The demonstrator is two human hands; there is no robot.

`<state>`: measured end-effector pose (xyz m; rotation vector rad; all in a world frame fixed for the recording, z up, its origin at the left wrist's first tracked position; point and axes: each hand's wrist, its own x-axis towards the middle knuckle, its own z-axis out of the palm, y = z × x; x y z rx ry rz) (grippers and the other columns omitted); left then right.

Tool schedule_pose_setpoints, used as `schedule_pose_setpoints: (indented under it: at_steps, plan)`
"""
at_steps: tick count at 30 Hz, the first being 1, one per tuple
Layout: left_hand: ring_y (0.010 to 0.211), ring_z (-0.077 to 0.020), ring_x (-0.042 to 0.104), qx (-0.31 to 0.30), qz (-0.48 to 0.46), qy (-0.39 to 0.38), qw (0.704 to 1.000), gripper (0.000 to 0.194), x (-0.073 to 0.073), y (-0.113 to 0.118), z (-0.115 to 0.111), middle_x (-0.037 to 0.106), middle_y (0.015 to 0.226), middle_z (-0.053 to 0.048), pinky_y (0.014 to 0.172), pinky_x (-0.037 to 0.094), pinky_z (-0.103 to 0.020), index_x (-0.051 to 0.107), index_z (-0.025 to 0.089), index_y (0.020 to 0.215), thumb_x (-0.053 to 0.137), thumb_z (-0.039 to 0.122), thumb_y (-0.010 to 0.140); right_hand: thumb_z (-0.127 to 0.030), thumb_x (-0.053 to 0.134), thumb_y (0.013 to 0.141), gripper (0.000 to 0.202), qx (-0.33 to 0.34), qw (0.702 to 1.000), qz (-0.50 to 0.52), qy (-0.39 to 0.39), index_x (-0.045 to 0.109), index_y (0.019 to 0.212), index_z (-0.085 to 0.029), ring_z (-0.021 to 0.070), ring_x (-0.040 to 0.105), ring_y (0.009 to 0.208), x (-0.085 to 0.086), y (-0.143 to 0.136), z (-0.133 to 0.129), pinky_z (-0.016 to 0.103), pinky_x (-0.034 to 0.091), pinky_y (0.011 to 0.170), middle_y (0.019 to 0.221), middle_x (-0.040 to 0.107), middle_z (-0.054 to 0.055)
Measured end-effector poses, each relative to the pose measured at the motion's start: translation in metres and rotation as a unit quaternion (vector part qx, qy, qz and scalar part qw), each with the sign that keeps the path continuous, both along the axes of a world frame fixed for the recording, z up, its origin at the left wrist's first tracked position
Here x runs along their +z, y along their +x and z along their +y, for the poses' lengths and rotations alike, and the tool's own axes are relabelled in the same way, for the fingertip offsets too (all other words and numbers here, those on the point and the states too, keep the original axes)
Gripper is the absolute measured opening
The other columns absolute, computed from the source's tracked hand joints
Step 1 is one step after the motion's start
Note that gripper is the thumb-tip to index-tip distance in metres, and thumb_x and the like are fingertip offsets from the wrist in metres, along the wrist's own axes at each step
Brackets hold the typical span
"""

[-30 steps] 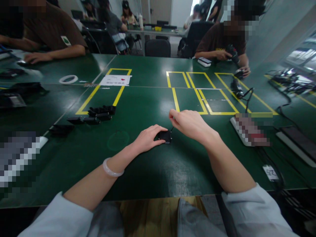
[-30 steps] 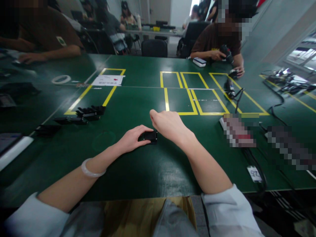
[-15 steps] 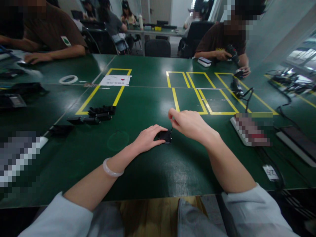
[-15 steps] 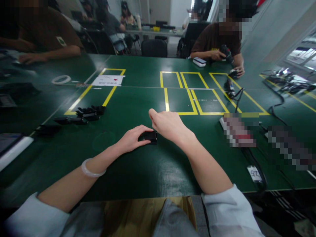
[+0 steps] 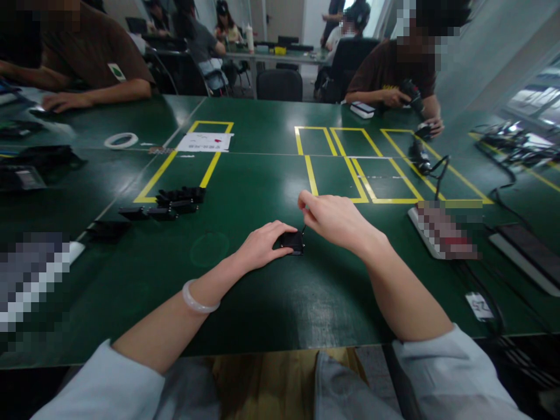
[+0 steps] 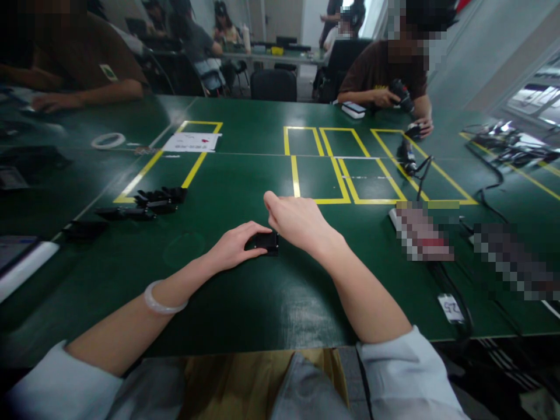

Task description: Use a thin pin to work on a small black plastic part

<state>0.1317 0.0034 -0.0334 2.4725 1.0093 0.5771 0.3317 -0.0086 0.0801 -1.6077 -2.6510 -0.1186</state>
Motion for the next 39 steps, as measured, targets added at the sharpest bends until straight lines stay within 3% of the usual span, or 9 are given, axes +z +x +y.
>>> schedule_pose_setpoints:
  at_steps: [7,15,20,27,33,39]
  plan:
    - [0.104,-0.0236,0.058,-0.001,0.006,-0.002,1.0,0.038,0.0009,-0.0005,-0.0004,0.06,0.111,-0.005,0.088,0.048,-0.037,0.053,0.025,0.122,0.062,0.035,0.086,-0.037,0.029,0.097,0.03,-0.012,1.0,-0.015,0.008,0.053,0.105,-0.02,0.0194,0.064,0.069,-0.002,0.0,0.0011,0.027,0.023,0.053,0.081,0.07,0.006]
    - [0.104,-0.0234,0.058,-0.002,0.002,0.0,1.0,0.037,-0.0003,0.0002,0.0005,0.06,0.112,-0.005,0.088,0.047,-0.036,0.053,0.025,0.121,0.062,0.035,0.086,-0.023,0.036,0.092,0.022,0.017,0.999,0.026,0.014,0.051,0.107,-0.021,0.0167,0.064,0.072,-0.0027,0.0021,-0.0005,0.027,0.022,0.053,0.089,0.07,0.003]
    - [0.104,-0.0234,0.058,-0.002,0.008,-0.003,1.0,0.037,0.0001,0.0,0.0,0.059,0.113,-0.005,0.089,0.047,-0.037,0.053,0.025,0.121,0.062,0.034,0.086,-0.038,0.031,0.097,0.029,-0.002,1.0,-0.001,0.0,0.053,0.104,-0.021,0.0177,0.063,0.069,-0.001,0.0005,0.0002,0.027,0.022,0.054,0.084,0.07,0.005]
    - [0.104,-0.0232,0.058,-0.003,0.003,-0.002,1.0,0.036,0.0015,0.0005,-0.0005,0.06,0.112,-0.005,0.088,0.047,-0.036,0.053,0.025,0.12,0.062,0.034,0.086,-0.024,0.036,0.092,0.024,0.014,1.0,0.023,0.009,0.051,0.111,-0.021,0.016,0.063,0.073,-0.0031,0.0014,-0.0007,0.026,0.023,0.054,0.09,0.07,0.003]
    - [0.103,-0.0235,0.058,-0.001,0.005,-0.003,1.0,0.036,0.0013,0.0003,-0.0006,0.06,0.112,-0.006,0.089,0.048,-0.037,0.054,0.025,0.12,0.062,0.034,0.086,-0.039,0.031,0.097,0.033,-0.005,1.0,-0.019,-0.003,0.058,0.095,-0.02,0.0188,0.065,0.074,-0.0006,-0.001,0.0005,0.027,0.021,0.053,0.084,0.07,0.006]
    - [0.104,-0.0233,0.058,-0.004,0.003,-0.001,1.0,0.037,0.0007,0.0,-0.0002,0.06,0.112,-0.005,0.088,0.047,-0.037,0.053,0.025,0.121,0.061,0.034,0.086,-0.024,0.034,0.093,0.026,0.006,1.0,0.023,0.008,0.051,0.113,-0.019,0.0168,0.064,0.073,-0.002,-0.0009,-0.0003,0.026,0.023,0.053,0.09,0.071,0.005]
